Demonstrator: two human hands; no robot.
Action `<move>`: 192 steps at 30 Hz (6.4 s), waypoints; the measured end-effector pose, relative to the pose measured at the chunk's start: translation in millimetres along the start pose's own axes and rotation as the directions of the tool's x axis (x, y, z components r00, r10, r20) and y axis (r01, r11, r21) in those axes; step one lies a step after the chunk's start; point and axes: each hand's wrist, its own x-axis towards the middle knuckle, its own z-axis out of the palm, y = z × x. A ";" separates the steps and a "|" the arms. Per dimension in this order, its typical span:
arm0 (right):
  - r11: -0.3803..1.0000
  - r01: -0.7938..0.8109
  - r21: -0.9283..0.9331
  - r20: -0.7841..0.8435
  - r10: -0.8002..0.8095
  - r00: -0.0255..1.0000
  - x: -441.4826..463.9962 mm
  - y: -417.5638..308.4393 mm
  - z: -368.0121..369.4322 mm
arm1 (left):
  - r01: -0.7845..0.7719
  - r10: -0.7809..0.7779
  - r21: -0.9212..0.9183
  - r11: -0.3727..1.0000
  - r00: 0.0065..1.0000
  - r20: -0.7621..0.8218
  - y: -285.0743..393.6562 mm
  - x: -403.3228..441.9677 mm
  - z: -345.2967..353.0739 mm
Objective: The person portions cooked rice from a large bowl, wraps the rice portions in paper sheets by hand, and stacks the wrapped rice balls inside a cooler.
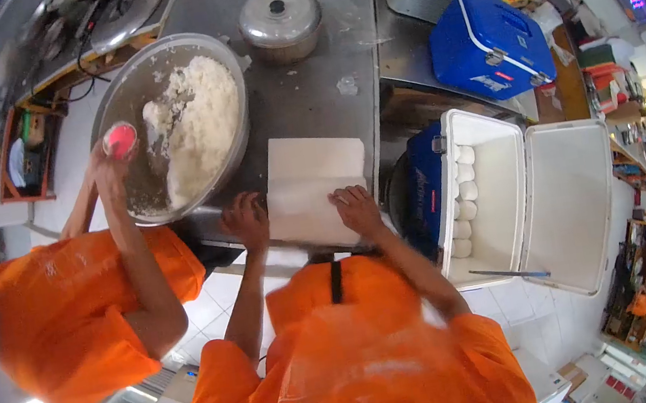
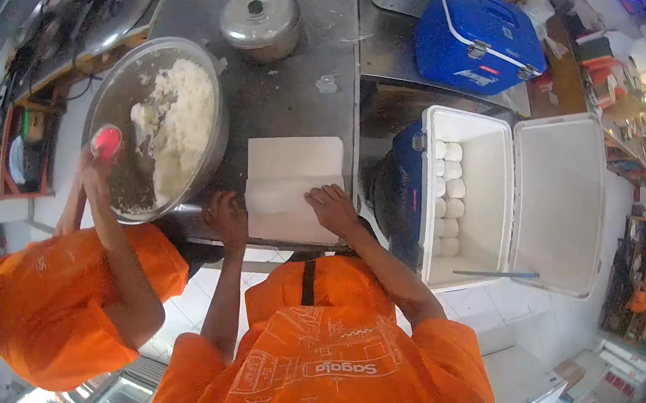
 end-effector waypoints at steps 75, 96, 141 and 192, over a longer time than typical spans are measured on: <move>0.216 -0.142 0.966 -0.160 0.931 0.328 -79.7 165.5 -164.0 | 0.536 0.236 -0.816 0.214 0.783 0.576 426.3 13.2 28.2; 0.765 -0.484 0.424 -0.500 0.644 0.580 -42.6 143.9 -126.5 | -0.279 0.419 -0.333 0.901 0.760 0.497 32.5 -25.5 4.6; 0.888 -0.305 0.343 0.077 0.297 0.952 -19.8 -29.4 -8.7 | -0.269 0.528 -0.571 0.776 0.773 0.353 67.4 -9.7 -12.4; 0.999 0.046 -0.024 0.431 -0.032 0.902 110.7 30.9 -25.2 | -0.102 0.127 -0.119 0.988 0.964 0.232 125.7 19.1 1.7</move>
